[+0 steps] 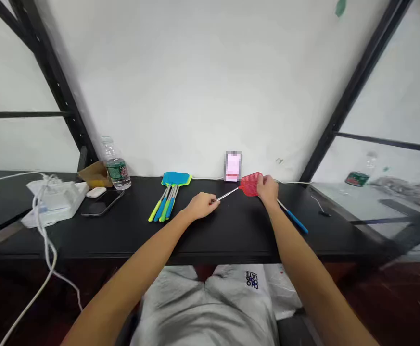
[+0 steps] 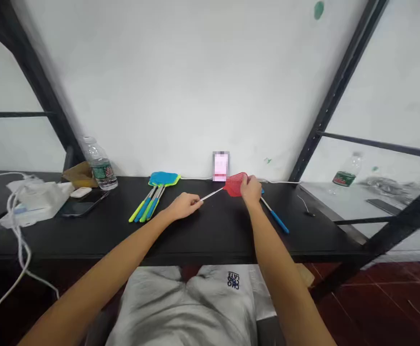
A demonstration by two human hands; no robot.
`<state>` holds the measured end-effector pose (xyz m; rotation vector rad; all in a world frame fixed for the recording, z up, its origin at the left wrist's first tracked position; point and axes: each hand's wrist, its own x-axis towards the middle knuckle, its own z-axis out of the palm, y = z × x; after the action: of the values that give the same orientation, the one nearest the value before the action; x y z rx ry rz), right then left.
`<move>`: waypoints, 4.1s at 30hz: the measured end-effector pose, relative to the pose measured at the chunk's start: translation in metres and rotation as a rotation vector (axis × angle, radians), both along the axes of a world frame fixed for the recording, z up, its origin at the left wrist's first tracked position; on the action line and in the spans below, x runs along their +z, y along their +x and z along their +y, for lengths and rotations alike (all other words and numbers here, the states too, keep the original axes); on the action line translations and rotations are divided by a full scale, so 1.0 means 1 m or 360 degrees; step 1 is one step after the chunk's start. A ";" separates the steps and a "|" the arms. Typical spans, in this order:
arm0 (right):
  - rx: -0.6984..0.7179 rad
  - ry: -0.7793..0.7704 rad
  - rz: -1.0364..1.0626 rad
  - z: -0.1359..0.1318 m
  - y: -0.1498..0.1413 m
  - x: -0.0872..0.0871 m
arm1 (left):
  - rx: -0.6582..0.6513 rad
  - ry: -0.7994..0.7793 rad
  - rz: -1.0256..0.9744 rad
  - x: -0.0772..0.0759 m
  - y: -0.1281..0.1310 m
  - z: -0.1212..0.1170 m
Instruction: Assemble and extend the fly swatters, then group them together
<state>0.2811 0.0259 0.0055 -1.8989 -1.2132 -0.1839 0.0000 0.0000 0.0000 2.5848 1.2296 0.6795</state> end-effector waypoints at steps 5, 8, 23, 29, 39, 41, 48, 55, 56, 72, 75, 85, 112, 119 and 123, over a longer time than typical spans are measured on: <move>-0.0053 -0.0064 0.0037 -0.003 0.001 0.002 | -0.0108 0.0026 -0.0012 0.000 0.000 -0.002; -0.0062 -0.0100 0.0069 -0.004 0.001 0.002 | -0.0138 0.0029 -0.0004 0.001 0.000 -0.004; 0.0019 -0.0086 0.0052 -0.004 -0.004 0.002 | -0.0150 0.0066 0.0028 0.002 0.002 -0.008; 0.0005 -0.0205 0.0031 -0.007 -0.007 0.005 | -0.0118 0.0087 0.0068 0.001 0.002 -0.007; -0.0007 -0.0444 -0.0043 -0.007 -0.010 0.005 | -0.0073 0.0131 0.0201 -0.004 0.002 -0.005; -0.0012 -0.0462 -0.0045 -0.007 -0.011 0.005 | -0.0068 0.0129 0.0230 -0.004 0.002 -0.005; 0.0005 -0.0397 0.0011 -0.007 -0.012 0.004 | -0.0052 0.0116 0.0251 -0.003 0.004 -0.004; 0.0128 -0.0217 0.0158 0.001 -0.010 -0.003 | -0.0089 0.0084 0.0164 -0.005 0.002 -0.002; 0.0142 -0.0180 0.0188 0.002 -0.010 -0.004 | -0.0097 0.0077 0.0155 -0.005 0.002 -0.002; 0.0102 -0.0155 0.0240 0.001 -0.011 -0.007 | -0.0094 0.0073 0.0148 -0.005 0.003 -0.003; 0.0065 -0.0212 0.0187 -0.001 -0.011 -0.006 | -0.0081 0.0095 0.0168 -0.006 0.004 -0.003; 0.0062 -0.0374 0.0125 -0.005 -0.020 -0.002 | -0.0080 0.0104 0.0232 -0.005 0.005 -0.004; 0.0197 -0.0184 0.0190 -0.001 -0.026 -0.010 | -0.0144 0.0063 0.0139 -0.008 0.007 -0.002; 0.0171 -0.0171 0.0214 0.001 -0.027 -0.011 | -0.0142 0.0078 0.0109 -0.009 0.011 -0.001; 0.0259 -0.0120 0.0247 0.003 -0.026 -0.011 | -0.0136 0.0048 0.0065 -0.009 0.011 -0.001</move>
<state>0.2549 0.0286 -0.0052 -1.8314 -1.2762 0.0954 0.0106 -0.0009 -0.0095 2.6710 1.1211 0.6364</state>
